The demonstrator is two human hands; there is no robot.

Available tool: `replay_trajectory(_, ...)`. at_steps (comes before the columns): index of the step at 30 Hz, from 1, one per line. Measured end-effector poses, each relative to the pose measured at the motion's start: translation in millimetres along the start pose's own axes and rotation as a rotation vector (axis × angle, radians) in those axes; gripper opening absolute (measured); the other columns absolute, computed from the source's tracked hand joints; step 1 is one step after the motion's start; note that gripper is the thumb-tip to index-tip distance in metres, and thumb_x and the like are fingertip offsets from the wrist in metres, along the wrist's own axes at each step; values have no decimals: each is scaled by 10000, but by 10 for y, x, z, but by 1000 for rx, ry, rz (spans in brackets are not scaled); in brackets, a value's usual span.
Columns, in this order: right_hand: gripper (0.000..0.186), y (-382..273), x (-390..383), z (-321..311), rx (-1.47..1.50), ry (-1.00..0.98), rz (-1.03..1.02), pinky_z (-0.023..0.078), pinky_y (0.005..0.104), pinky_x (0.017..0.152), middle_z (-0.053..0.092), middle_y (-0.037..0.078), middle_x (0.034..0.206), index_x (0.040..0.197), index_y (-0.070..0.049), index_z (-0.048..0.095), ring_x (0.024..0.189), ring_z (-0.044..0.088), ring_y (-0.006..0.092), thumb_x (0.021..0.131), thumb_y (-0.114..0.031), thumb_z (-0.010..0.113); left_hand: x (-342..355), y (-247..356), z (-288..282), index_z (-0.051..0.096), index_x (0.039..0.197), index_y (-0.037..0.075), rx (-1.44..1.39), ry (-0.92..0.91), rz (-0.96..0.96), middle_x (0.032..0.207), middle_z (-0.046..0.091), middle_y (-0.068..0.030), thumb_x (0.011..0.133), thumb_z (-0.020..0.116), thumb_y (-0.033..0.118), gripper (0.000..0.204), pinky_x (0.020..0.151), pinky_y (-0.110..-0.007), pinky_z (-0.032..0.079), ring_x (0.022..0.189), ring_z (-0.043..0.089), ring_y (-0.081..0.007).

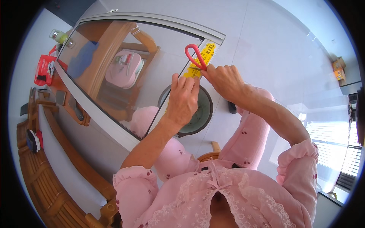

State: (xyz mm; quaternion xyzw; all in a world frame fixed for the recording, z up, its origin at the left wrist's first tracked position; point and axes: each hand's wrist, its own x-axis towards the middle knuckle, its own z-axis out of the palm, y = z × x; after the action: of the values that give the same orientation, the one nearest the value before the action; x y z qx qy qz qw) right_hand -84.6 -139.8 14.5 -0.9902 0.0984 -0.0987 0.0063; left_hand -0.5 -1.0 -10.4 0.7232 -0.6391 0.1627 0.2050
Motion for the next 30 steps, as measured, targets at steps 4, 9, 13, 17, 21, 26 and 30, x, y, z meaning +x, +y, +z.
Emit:
replay_trajectory(4,302,10,22,7,37,-55,31,367,330,369,519,103,489,702,-43,478,387,496,239,885,-281,449,9,-12,13,581,942,-73,17,72,25,731,452,-101,726,576,11,231,797,-384,366,710,445,-229)
replay_trajectory(9,305,8,44,107,80,-29,30,363,327,369,518,105,485,702,-53,488,385,495,244,877,-302,460,1,-22,6,581,937,-73,34,83,31,732,451,-100,724,576,6,227,798,-385,366,707,444,-228)
replay_trajectory(13,314,-37,-39,90,58,-32,5,366,328,374,519,105,484,696,-57,494,390,502,246,873,-315,463,-10,-32,28,580,934,-71,9,86,18,727,442,-97,721,580,8,227,791,-385,365,708,446,-227)
replay_trajectory(17,314,-21,61,88,68,-10,43,376,347,380,512,103,472,691,-49,491,401,509,257,872,-303,465,5,-10,0,580,928,-70,12,96,22,722,438,-95,713,584,7,228,785,-385,362,708,448,-227)
replay_trajectory(21,307,-44,6,66,115,-13,34,375,343,379,512,103,475,699,-47,492,401,510,249,871,-300,466,-3,-14,13,580,930,-70,-3,94,1,733,449,-95,705,584,3,236,803,-393,358,716,453,-230)
replay_trajectory(26,312,77,102,68,4,-70,92,431,329,443,543,76,514,715,-51,509,480,574,222,885,-301,430,15,8,-5,583,916,-56,-31,94,-1,738,455,-94,696,585,1,228,824,-407,353,728,463,-233)
replay_trajectory(30,278,-82,9,29,5,-95,34,439,330,459,532,68,507,720,-59,524,481,567,225,885,-263,433,-13,-21,15,579,917,-49,-9,97,-10,747,460,-96,692,589,6,232,830,-410,352,737,468,-234)
